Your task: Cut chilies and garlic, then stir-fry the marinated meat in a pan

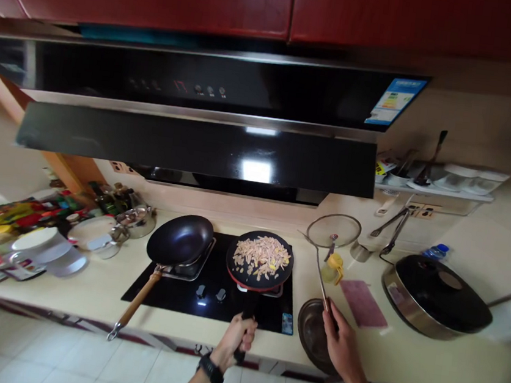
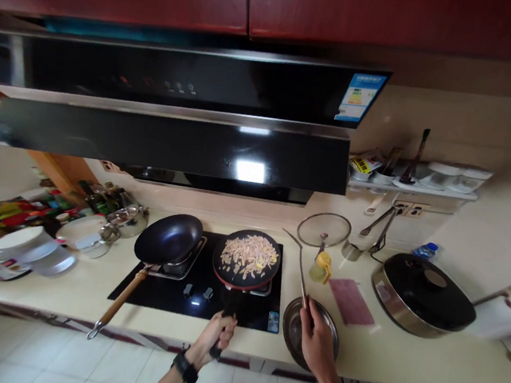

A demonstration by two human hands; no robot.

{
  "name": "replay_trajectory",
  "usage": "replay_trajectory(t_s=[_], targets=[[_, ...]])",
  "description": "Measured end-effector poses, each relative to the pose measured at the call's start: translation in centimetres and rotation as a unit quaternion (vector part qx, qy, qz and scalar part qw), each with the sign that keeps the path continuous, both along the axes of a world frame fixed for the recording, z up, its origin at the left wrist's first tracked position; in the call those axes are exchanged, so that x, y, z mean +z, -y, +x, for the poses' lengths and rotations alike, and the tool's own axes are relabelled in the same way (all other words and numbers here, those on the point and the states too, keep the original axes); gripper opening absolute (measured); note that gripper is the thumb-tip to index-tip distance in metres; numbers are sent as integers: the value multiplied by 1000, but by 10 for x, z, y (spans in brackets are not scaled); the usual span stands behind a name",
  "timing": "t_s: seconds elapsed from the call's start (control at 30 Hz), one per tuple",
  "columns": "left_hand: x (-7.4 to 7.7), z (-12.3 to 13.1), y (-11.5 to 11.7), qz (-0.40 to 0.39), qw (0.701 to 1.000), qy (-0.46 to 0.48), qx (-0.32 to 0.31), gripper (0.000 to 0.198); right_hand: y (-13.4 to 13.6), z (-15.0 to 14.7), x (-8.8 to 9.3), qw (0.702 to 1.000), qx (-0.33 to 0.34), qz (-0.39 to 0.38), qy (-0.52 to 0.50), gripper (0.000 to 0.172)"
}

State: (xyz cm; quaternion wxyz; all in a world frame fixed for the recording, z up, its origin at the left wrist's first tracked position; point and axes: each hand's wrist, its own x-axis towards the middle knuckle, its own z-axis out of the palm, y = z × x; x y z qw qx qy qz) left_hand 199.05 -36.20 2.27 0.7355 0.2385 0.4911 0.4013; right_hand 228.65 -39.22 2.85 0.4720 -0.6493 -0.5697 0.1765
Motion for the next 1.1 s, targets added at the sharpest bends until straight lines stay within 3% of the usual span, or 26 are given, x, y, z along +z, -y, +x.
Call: replay_trajectory(t_s=[0.13,0.33,0.47,0.57,0.83,1.1], targets=[[-2,-4,2,-7,1000,20,2,36,2,5,-2,1000,-1,8,-7,62],[7,6,-25,8,1000,30,-3,33,-4,3,6,1000,-15,10,-18,65],[-27,-3,2,62,998,-22,-14,28,5,11,-6,1000,-12,2,-17,62],[-47,-10,22,20,999,-30,-9,27,9,15,-17,999,-37,-14,-32,64],[-18,0,4,0,1000,-17,15,36,0,7,-3,999,-23,-6,-24,63],[-13,-2,-6,16,1000,-7,0,37,0,5,12,1000,13,7,-19,60]])
